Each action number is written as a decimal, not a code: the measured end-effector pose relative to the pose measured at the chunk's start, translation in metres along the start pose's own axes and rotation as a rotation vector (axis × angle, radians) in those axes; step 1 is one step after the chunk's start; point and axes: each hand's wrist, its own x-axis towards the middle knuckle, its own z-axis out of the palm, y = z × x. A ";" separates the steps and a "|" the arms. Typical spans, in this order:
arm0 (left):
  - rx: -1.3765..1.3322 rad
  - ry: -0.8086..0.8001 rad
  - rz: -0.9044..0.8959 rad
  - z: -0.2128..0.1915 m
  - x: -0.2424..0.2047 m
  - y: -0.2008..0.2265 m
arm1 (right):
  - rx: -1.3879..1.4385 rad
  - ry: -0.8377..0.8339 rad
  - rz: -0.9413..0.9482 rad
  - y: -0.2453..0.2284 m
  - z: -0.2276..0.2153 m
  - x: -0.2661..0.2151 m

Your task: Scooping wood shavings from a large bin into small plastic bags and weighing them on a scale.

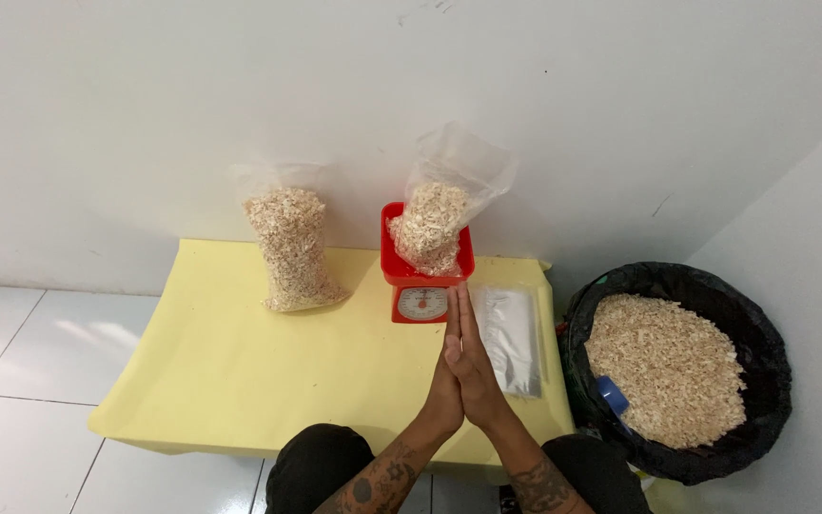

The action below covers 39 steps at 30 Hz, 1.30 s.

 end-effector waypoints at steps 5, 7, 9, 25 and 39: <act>0.052 0.014 0.069 -0.004 0.000 0.003 | -0.002 -0.064 0.005 -0.006 0.008 -0.001; 0.046 0.026 0.090 -0.004 0.000 0.006 | -0.002 -0.085 0.009 -0.008 0.009 0.000; 0.014 0.027 0.066 -0.004 -0.001 0.002 | -0.006 -0.129 0.012 -0.010 0.009 0.000; -0.027 0.254 -0.153 -0.037 0.009 0.057 | 0.717 0.544 0.015 0.001 -0.051 -0.003; -0.354 0.731 -0.193 -0.050 0.025 0.043 | 0.911 0.817 0.201 0.025 -0.063 0.005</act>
